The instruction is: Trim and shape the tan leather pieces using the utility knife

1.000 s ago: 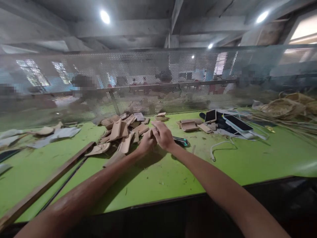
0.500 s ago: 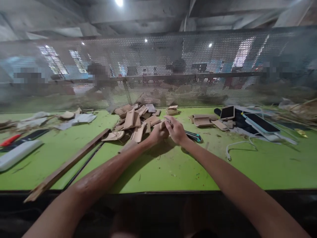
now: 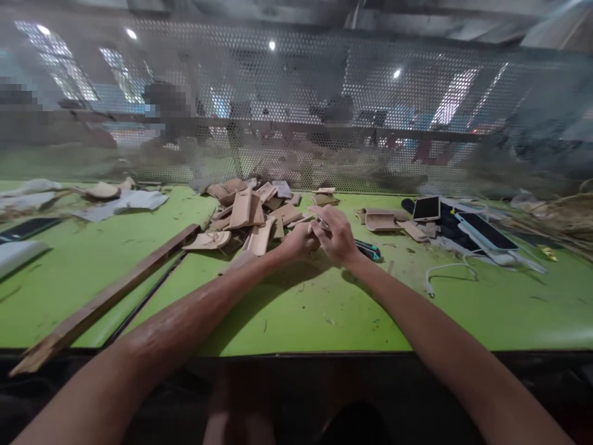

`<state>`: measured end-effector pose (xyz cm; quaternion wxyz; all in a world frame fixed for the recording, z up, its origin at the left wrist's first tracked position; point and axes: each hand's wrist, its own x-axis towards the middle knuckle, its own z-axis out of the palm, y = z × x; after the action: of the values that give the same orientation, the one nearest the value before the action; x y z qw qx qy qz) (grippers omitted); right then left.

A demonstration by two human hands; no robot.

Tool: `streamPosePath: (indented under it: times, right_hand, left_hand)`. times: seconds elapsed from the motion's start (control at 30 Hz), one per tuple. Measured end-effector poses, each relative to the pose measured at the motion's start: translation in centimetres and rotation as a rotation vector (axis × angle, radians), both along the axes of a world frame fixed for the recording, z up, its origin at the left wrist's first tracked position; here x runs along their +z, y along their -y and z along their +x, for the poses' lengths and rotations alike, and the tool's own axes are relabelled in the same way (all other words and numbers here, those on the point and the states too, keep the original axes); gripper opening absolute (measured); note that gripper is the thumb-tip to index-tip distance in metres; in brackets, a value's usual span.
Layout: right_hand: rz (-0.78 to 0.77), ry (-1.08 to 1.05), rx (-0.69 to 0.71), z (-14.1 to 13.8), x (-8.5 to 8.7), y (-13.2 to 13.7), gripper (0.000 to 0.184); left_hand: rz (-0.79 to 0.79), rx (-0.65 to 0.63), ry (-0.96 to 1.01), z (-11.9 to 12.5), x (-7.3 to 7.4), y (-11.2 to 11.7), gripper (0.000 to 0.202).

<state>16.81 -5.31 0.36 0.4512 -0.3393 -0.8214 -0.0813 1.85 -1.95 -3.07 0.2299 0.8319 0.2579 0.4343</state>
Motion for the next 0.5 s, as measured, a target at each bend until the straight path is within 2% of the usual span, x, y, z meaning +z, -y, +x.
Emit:
streamPosePath:
  times: [0.1, 0.3, 0.4, 0.5]
  right_hand:
    - [-0.001, -0.002, 0.028, 0.0, 0.1, -0.1, 0.041]
    - [-0.154, -0.189, 0.025, 1.8, -0.7, -1.8, 0.049]
    - [-0.091, -0.141, 0.048, 1.6, -0.2, -1.2, 0.047]
    - [0.001, -0.056, 0.073, 0.9, 0.5, -0.3, 0.044]
  left_hand:
    - [0.036, 0.005, 0.005, 0.1, 0.2, -0.2, 0.013]
    - [-0.119, -0.14, 0.055, 0.4, 1.3, 0.6, 0.022]
    - [-0.089, -0.126, 0.014, 0.5, 1.2, 0.4, 0.02]
    - [-0.04, -0.042, -0.055, 0.7, 1.0, 0.0, 0.011]
